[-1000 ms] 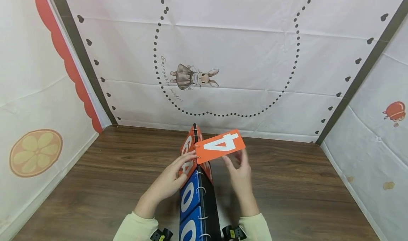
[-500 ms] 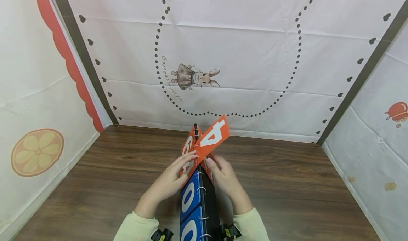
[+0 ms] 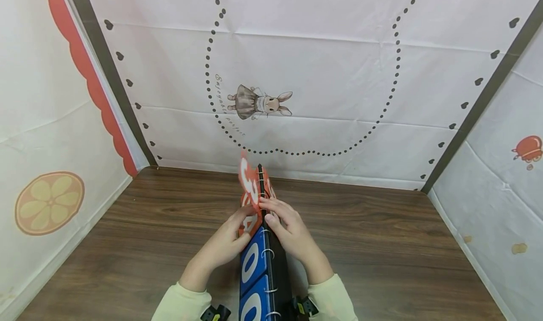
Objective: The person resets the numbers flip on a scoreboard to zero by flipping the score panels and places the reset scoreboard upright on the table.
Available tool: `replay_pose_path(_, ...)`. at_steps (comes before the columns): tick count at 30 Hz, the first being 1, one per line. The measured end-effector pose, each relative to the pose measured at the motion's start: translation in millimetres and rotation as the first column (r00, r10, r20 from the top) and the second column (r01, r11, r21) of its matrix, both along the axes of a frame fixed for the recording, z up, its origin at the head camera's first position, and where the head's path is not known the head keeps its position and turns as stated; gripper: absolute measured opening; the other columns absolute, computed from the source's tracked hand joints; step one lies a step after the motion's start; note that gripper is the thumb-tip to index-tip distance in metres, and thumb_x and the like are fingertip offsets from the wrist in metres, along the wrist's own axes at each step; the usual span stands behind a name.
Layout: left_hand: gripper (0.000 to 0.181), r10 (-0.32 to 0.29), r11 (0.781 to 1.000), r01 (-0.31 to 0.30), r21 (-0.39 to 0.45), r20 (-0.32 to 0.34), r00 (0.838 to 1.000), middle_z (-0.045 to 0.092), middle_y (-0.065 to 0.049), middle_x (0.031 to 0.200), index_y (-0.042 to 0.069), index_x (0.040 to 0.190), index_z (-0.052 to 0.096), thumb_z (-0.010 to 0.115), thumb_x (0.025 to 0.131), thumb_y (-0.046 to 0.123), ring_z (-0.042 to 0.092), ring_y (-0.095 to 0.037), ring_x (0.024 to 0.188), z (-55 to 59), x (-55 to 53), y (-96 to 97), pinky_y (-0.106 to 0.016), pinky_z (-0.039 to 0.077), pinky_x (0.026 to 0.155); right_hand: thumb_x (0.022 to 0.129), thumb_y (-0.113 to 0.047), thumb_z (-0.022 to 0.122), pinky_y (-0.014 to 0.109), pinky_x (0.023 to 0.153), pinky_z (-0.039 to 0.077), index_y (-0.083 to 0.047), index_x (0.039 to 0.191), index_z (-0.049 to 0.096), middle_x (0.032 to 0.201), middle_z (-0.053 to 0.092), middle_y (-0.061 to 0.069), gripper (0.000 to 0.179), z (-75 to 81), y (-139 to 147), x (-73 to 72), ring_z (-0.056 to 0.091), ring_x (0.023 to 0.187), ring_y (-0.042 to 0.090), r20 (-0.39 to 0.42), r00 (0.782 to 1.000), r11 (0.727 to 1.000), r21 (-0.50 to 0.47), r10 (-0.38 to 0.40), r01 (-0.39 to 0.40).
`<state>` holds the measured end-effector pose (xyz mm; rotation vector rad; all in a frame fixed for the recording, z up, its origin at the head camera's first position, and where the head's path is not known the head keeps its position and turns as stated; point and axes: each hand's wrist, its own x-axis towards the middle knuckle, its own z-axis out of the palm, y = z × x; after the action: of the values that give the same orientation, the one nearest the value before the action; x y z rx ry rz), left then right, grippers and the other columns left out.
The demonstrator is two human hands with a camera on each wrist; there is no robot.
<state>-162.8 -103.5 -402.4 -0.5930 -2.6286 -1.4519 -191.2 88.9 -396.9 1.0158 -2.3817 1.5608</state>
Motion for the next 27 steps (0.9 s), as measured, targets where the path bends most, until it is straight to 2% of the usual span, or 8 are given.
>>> replay_pose_path(3, 0.057, -0.003, 0.994, -0.004, 0.109, 0.062, 0.998, 0.040, -0.007, 0.140, 0.020, 0.142, 0.032, 0.051, 0.091, 0.008, 0.045, -0.030, 0.122, -0.3, -1.0, -5.2, -0.049, 0.042, 0.092, 0.097, -0.016, 0.046, 0.063, 0.100, 0.023, -0.019, 0.126, 0.056, 0.139, 0.045, -0.003, 0.031, 1.3, -1.0, -0.6, 0.031, 0.133, 0.021, 0.009, 1.000, 1.000, 0.023, 0.003, -0.003)
replay_pose_path(5, 0.050, 0.030, 0.972, -0.054, 0.229, 0.109, 0.994, 0.043, -0.013, 0.137, 0.014, 0.142, 0.032, 0.047, 0.094, 0.010, 0.047, -0.034, 0.119, 0.9, -1.0, -13.2, -0.051, 0.042, 0.092, 0.097, -0.018, 0.046, 0.062, 0.100, 0.023, -0.020, 0.126, 0.057, 0.139, 0.045, -0.005, 0.030, 2.2, -2.0, -0.6, 0.031, 0.133, 0.021, 0.020, 1.000, 0.999, 0.042, 0.001, -0.002)
replay_pose_path(7, 0.042, 0.077, 0.911, -0.123, 0.394, 0.131, 0.988, 0.049, -0.016, 0.129, 0.006, 0.138, 0.036, 0.041, 0.098, 0.015, 0.050, -0.036, 0.114, 4.3, -1.3, -23.1, -0.050, 0.043, 0.091, 0.097, -0.020, 0.047, 0.062, 0.100, 0.024, -0.020, 0.125, 0.057, 0.139, 0.045, -0.006, 0.029, 3.2, -2.7, -0.6, 0.031, 0.133, 0.021, 0.025, 1.000, 0.998, 0.064, -0.007, 0.006)
replay_pose_path(12, 0.053, 0.216, 0.697, -0.246, 0.673, 0.130, 0.968, 0.063, -0.005, 0.107, 0.003, 0.132, 0.044, 0.028, 0.100, 0.042, 0.061, -0.024, 0.093, 17.3, -2.0, -44.9, -0.036, 0.050, 0.080, 0.096, -0.023, 0.048, 0.062, 0.100, 0.023, -0.021, 0.123, 0.058, 0.137, 0.046, -0.007, 0.029, 6.0, -2.3, -0.6, 0.033, 0.132, 0.020, 0.004, 0.999, 0.993, 0.114, -0.035, 0.034)
replay_pose_path(15, 0.053, 0.267, 0.640, -0.300, 0.708, 0.161, 0.950, 0.063, 0.001, 0.100, 0.007, 0.133, 0.045, 0.034, 0.097, 0.045, 0.062, -0.014, 0.086, 23.1, -0.8, -54.4, -0.028, 0.051, 0.072, 0.097, -0.027, 0.047, 0.062, 0.100, 0.023, -0.022, 0.123, 0.058, 0.137, 0.046, -0.009, 0.029, 8.4, -2.6, -0.3, 0.032, 0.132, 0.019, -0.005, 0.999, 0.989, 0.143, -0.042, 0.043)
replay_pose_path(21, 0.044, 0.307, 0.600, -0.405, 0.690, 0.269, 0.913, 0.065, 0.000, 0.096, 0.005, 0.128, 0.053, 0.053, 0.094, 0.033, 0.064, -0.013, 0.080, 24.5, -0.9, -65.5, -0.027, 0.053, 0.068, 0.098, -0.031, 0.044, 0.061, 0.100, 0.024, -0.024, 0.123, 0.058, 0.136, 0.046, -0.011, 0.030, 11.0, -2.6, -0.8, 0.033, 0.132, 0.017, -0.026, 0.998, 0.979, 0.195, -0.055, 0.059)
replay_pose_path(24, 0.041, 0.319, 0.599, -0.451, 0.661, 0.320, 0.892, 0.066, 0.002, 0.094, 0.003, 0.124, 0.055, 0.058, 0.092, 0.028, 0.065, -0.013, 0.076, 22.8, -1.8, -69.7, -0.028, 0.054, 0.066, 0.098, -0.031, 0.044, 0.060, 0.100, 0.024, -0.023, 0.123, 0.058, 0.136, 0.047, -0.011, 0.030, 11.2, -2.2, -0.7, 0.033, 0.132, 0.018, -0.043, 0.998, 0.976, 0.208, -0.053, 0.060)
replay_pose_path(27, 0.038, 0.347, 0.620, -0.500, 0.605, 0.360, 0.866, 0.067, 0.001, 0.095, 0.005, 0.122, 0.058, 0.062, 0.090, 0.023, 0.065, -0.012, 0.078, 20.8, -1.8, -73.8, -0.027, 0.053, 0.067, 0.098, -0.031, 0.044, 0.059, 0.101, 0.024, -0.023, 0.124, 0.057, 0.136, 0.047, -0.011, 0.031, 10.6, -1.7, -0.4, 0.033, 0.132, 0.017, -0.062, 0.996, 0.973, 0.219, -0.056, 0.068)
